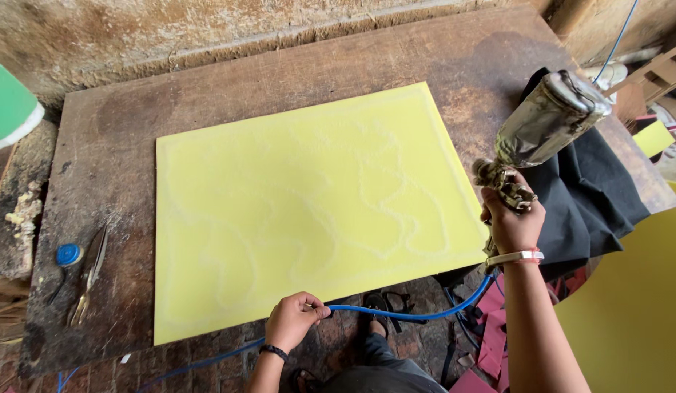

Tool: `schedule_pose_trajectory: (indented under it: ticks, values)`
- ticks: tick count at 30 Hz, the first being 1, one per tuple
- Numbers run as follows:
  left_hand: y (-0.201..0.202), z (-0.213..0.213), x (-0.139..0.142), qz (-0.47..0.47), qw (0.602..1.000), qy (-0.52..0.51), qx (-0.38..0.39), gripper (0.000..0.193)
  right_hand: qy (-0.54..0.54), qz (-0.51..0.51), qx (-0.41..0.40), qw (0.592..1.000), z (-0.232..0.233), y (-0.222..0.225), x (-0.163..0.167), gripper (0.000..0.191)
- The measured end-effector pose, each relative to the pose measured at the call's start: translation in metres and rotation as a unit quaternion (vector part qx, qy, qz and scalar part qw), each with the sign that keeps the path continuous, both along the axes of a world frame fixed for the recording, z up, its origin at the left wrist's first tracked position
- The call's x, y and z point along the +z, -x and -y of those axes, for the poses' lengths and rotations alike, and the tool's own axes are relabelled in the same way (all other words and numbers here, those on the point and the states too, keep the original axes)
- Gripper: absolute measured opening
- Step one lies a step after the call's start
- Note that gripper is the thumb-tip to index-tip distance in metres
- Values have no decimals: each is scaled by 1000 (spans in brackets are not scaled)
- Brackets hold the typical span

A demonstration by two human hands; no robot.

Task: The person smooths a dark fabric sheet over a work table, trims excess fabric with shears, sets the cut fabric aside, places a yellow foam board on the table, sprays adhesive onto the foam board with a spray gun, then lays the fabric over the glued board and presses and smooths it flat with both hands.

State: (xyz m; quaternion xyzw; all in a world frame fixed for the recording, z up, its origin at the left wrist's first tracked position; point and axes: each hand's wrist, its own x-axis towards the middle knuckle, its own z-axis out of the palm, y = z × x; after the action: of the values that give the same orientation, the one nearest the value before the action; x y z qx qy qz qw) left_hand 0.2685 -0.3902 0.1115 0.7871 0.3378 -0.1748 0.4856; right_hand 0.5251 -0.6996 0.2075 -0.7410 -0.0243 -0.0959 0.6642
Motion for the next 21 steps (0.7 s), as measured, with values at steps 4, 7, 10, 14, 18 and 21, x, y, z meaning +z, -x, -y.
schedule_pose_trajectory:
  ticks: [4, 7, 10, 14, 18, 21]
  values:
    - [-11, 14, -6, 26, 999, 33, -3, 17, 34, 28, -32, 998, 15, -5, -1, 37]
    - [-15, 25, -15, 52, 997, 48, -30, 18, 64, -35, -25, 997, 43, 9, -10, 36]
    - [-16, 34, -25, 53, 994, 69, -64, 18, 58, -117, -35, 991, 71, 42, -24, 43]
    - [-11, 44, -35, 68, 980, 161, -93, 20, 144, -239, -44, 959, 92, 82, -37, 42]
    - [1, 31, -36, 32, 991, 102, -83, 19, 61, -172, 11, 983, 68, 79, -42, 41]
    - [12, 0, -28, 94, 988, 125, 0, 20, 17, -88, 28, 996, 32, 55, -33, 39]
